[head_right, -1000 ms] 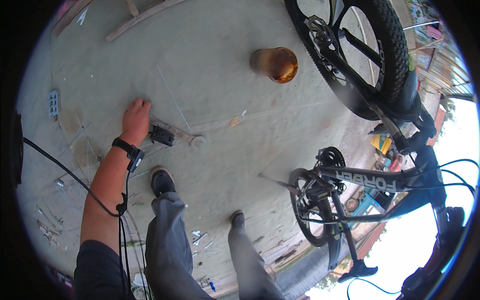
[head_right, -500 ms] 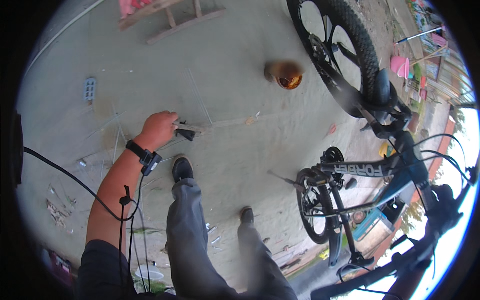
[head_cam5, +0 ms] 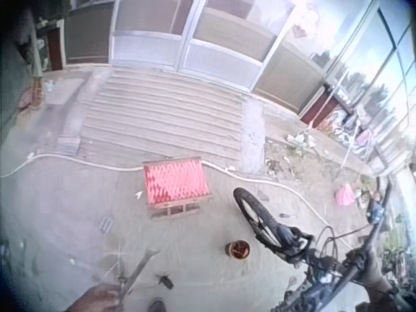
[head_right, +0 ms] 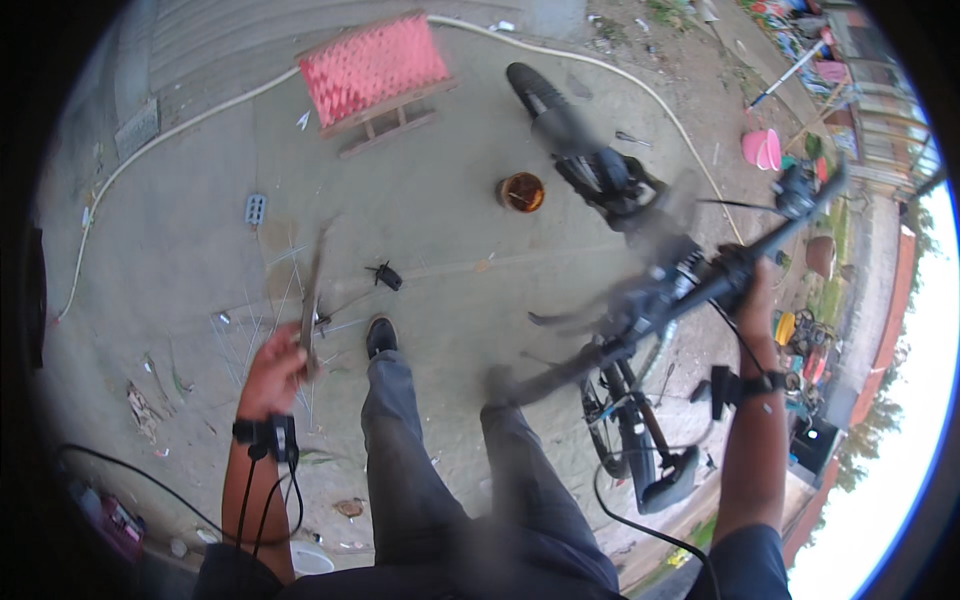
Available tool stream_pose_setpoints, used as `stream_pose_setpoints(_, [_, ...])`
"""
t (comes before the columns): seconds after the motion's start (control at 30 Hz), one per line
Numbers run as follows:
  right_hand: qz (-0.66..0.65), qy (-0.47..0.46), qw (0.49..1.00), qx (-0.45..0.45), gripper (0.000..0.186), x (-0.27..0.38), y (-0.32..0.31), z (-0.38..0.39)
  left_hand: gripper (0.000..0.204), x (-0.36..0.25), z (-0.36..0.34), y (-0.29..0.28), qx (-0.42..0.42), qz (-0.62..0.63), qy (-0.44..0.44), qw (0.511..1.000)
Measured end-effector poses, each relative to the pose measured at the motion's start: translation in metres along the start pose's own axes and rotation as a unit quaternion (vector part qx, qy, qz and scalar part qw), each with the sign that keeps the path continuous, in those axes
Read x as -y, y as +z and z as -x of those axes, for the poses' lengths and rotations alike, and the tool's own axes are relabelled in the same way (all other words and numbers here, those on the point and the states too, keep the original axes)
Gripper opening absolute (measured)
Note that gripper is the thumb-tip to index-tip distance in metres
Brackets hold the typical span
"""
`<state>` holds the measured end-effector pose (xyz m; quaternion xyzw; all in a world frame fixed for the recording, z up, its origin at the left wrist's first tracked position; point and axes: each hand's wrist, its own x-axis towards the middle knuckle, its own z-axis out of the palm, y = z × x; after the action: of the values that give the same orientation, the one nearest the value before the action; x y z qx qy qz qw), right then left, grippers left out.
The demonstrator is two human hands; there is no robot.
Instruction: The person works on a bicycle's handlebar area, installing a brake lever and grip, and tightening bolts with a wrench. The person adjusts the brake lever position and secures the grip on the handlebar.
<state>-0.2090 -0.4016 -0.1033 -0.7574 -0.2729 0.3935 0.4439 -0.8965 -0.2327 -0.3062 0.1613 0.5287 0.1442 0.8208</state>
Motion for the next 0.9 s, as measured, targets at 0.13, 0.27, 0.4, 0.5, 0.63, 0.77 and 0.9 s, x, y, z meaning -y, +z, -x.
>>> stream_pose_setpoints(0.13, [0.275, -0.085, 0.956, -0.053, 0.064, 0.004, 0.021, -0.006, 0.062, 0.041, 0.110, 0.059, 0.072, 0.097, -0.007, 0.993])
stream_pose_setpoints(0.27, [0.262, -0.104, 0.958, -0.047, 0.064, 0.026, 0.051, 0.004, 0.051, 0.095, 0.178, 0.114, -0.002, 0.184, 0.009, 0.983])
stream_pose_setpoints(0.4, [0.126, -0.042, 0.990, 0.049, 0.062, 0.037, 0.062, 0.002, 0.024, 0.159, 0.223, 0.175, -0.036, 0.263, 0.001, 0.964])
stream_pose_setpoints(0.5, [0.179, -0.048, 0.980, 0.067, 0.065, 0.032, 0.061, -0.001, 0.018, 0.197, 0.242, 0.221, -0.067, 0.280, 0.022, 0.958])
stream_pose_setpoints(0.63, [0.219, -0.062, 0.968, 0.109, 0.074, 0.031, 0.053, -0.011, 0.033, 0.220, 0.260, 0.257, -0.055, 0.278, 0.047, 0.958])
stream_pose_setpoints(0.77, [0.217, -0.066, 0.970, 0.092, 0.077, 0.028, 0.045, -0.018, 0.063, 0.221, 0.261, 0.272, -0.058, 0.211, 0.047, 0.975])
stream_pose_setpoints(0.9, [0.232, -0.059, 0.969, 0.062, 0.081, 0.021, 0.043, -0.018, 0.072, 0.219, 0.256, 0.282, -0.059, 0.181, -0.001, 0.982])
